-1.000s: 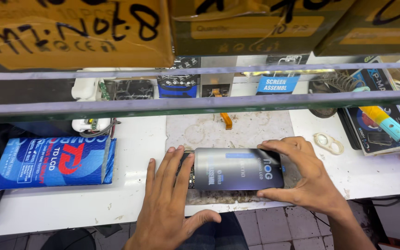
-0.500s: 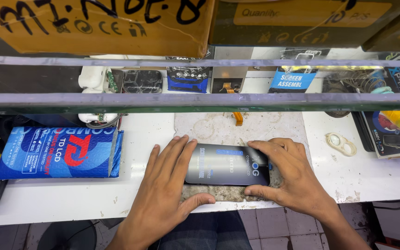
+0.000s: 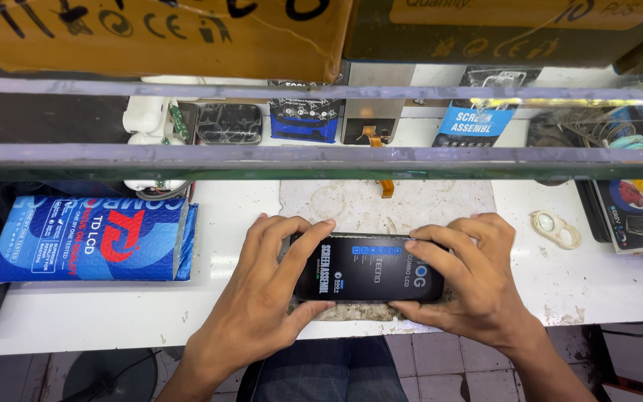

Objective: The person disassembles a red feature phone, then opens a smartphone to access its internal components. They use a soldering iron on a small circuit board, retrieve a component from a drawer, and reassemble the smartphone with its back cover.

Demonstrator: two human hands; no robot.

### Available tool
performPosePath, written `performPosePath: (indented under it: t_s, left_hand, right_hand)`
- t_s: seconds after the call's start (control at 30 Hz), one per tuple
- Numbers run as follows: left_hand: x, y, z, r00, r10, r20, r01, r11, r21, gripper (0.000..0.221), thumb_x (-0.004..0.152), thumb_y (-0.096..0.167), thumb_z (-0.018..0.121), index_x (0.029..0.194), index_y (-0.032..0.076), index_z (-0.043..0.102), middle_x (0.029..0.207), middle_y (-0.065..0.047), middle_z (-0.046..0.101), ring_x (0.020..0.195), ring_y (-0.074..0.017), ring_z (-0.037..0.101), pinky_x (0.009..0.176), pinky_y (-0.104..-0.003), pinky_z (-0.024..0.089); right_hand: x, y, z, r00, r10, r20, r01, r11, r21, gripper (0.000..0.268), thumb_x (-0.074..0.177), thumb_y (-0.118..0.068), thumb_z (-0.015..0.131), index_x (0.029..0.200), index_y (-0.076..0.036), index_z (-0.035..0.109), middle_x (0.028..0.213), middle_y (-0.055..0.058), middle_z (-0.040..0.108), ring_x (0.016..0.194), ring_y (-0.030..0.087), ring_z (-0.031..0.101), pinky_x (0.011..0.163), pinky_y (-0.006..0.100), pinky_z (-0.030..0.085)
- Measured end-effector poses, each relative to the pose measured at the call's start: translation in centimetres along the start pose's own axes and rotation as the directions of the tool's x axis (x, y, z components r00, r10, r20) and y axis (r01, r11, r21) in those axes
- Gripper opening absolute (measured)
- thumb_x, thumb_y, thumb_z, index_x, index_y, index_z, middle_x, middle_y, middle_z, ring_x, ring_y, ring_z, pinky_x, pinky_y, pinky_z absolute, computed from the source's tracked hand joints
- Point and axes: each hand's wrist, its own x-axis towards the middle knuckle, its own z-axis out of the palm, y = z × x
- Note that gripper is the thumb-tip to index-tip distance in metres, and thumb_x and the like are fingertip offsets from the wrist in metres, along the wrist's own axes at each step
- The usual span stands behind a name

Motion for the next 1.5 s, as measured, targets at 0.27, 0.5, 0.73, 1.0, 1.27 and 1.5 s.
performPosePath:
  t_s: [0.27,0.5,0.73,1.0,1.27,1.5]
  left_hand:
    - [-0.5,0.0,0.1,0.999,0.022,-0.031,-0.023,0.999,-0.042,0.1,0.066,0.031,0.092,0.148,0.003,0.041,0.14,-0.02,0.049,0.129,-0.0389,0.052,0.106,-0.047,0.045]
    - [-0.4,0.2,0.4,0.999,-0.02,-0.044,0.017,0.998,-0.052,0.083,0.07,0.026,0.089,0.14,0.004,0.05,0.137,-0.017,0.053,0.127,-0.0364,0.056,0.105,-0.046,0.048]
    - [-0.4,0.2,0.6,0.997,-0.041,-0.059,0.038,0.998,-0.06,0.078,0.072,0.027,0.088,0.137,0.004,0.051,0.136,-0.017,0.054,0.126,-0.0364,0.057,0.104,-0.046,0.048]
    - [-0.3,0.0,0.8,0.998,-0.044,-0.05,0.041,0.998,-0.056,0.078,0.073,0.029,0.087,0.138,0.004,0.05,0.136,-0.018,0.054,0.126,-0.0372,0.056,0.103,-0.047,0.048]
    - [-0.1,0.4,1.0,0.996,-0.072,-0.048,0.071,0.997,-0.033,0.08,0.072,0.031,0.088,0.138,0.005,0.052,0.137,-0.017,0.055,0.127,-0.037,0.057,0.102,-0.046,0.049]
    - [-0.1,0.2,1.1,0.996,-0.076,-0.044,0.074,0.997,-0.03,0.081,0.07,0.03,0.088,0.139,0.005,0.051,0.136,-0.017,0.055,0.127,-0.0373,0.056,0.103,-0.047,0.048]
  right_hand:
    - [-1.5,0.4,1.1,0.998,-0.006,-0.07,0.009,0.999,0.053,0.083,0.065,-0.045,0.094,0.13,-0.018,0.05,0.124,0.007,0.064,0.112,0.027,0.049,0.101,0.048,0.036]
    - [-1.5,0.4,1.1,0.999,0.03,-0.036,-0.022,0.977,0.213,0.086,0.067,-0.034,0.095,0.135,-0.017,0.045,0.128,0.011,0.059,0.12,0.029,0.057,0.104,0.049,0.045]
    - [-1.3,0.2,1.1,0.992,0.118,0.04,-0.124,0.933,0.337,0.09,0.066,-0.029,0.094,0.139,-0.014,0.044,0.133,0.017,0.059,0.127,0.035,0.058,0.106,0.046,0.053]
    - [-1.4,0.3,0.9,0.986,0.159,0.045,-0.164,0.905,0.391,0.09,0.066,-0.029,0.094,0.14,-0.009,0.046,0.136,0.02,0.06,0.13,0.036,0.059,0.107,0.044,0.053]
    - [-1.4,0.4,0.9,0.984,0.172,0.039,-0.174,0.914,0.367,0.087,0.066,-0.028,0.093,0.139,-0.008,0.05,0.137,0.017,0.062,0.131,0.036,0.059,0.109,0.045,0.051]
    - [-1.4,0.3,0.8,0.981,0.185,0.065,-0.196,0.933,0.302,0.081,0.065,-0.031,0.092,0.133,-0.008,0.056,0.136,0.015,0.062,0.131,0.034,0.058,0.108,0.045,0.048]
